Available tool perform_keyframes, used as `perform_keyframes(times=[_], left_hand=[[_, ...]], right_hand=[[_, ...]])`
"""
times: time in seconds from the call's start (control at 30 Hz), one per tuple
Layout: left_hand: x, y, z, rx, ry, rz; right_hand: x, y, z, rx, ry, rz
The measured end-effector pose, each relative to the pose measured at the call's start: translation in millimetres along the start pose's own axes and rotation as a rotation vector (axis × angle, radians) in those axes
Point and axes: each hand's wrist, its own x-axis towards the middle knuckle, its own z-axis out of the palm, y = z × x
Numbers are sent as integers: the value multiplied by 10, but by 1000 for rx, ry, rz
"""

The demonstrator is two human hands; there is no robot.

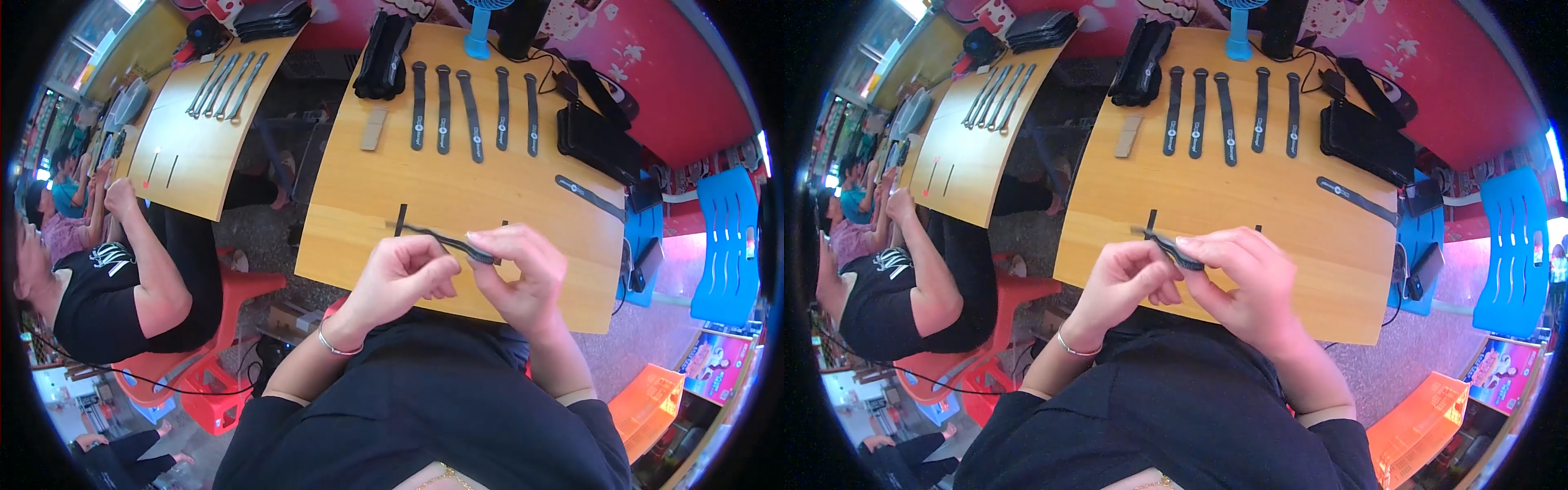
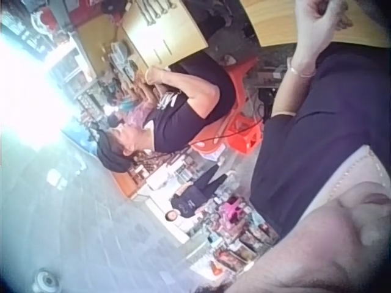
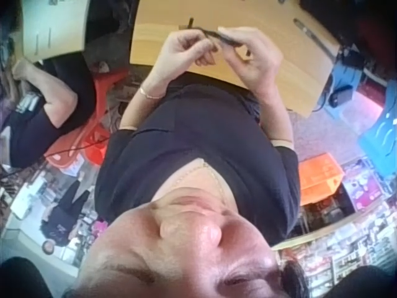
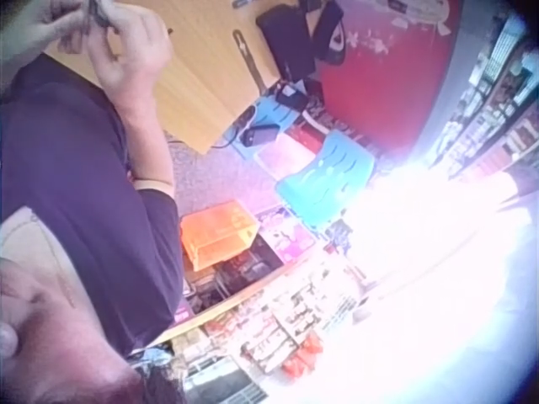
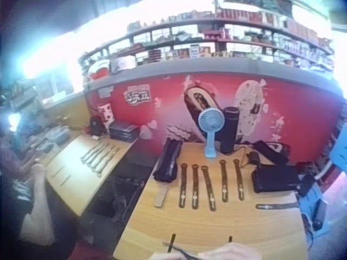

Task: The recorder removes fabric straps from a storage pouch, inspects each one for quality, and arranges them on a table for sorting.

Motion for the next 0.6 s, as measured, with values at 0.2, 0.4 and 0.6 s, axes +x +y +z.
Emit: perform_keyframes(times=[0.2,0.4,0.6], left_hand=[[-44,-19,146,-10,71,331],[-68,-36,123,121,193,429],[-94,-28,98,380,263,522]], right_hand=[[-10,-94,50,-13,-31,90],[-14,-74,53,62,-115,66],[2,-66,72,85,-138,55]])
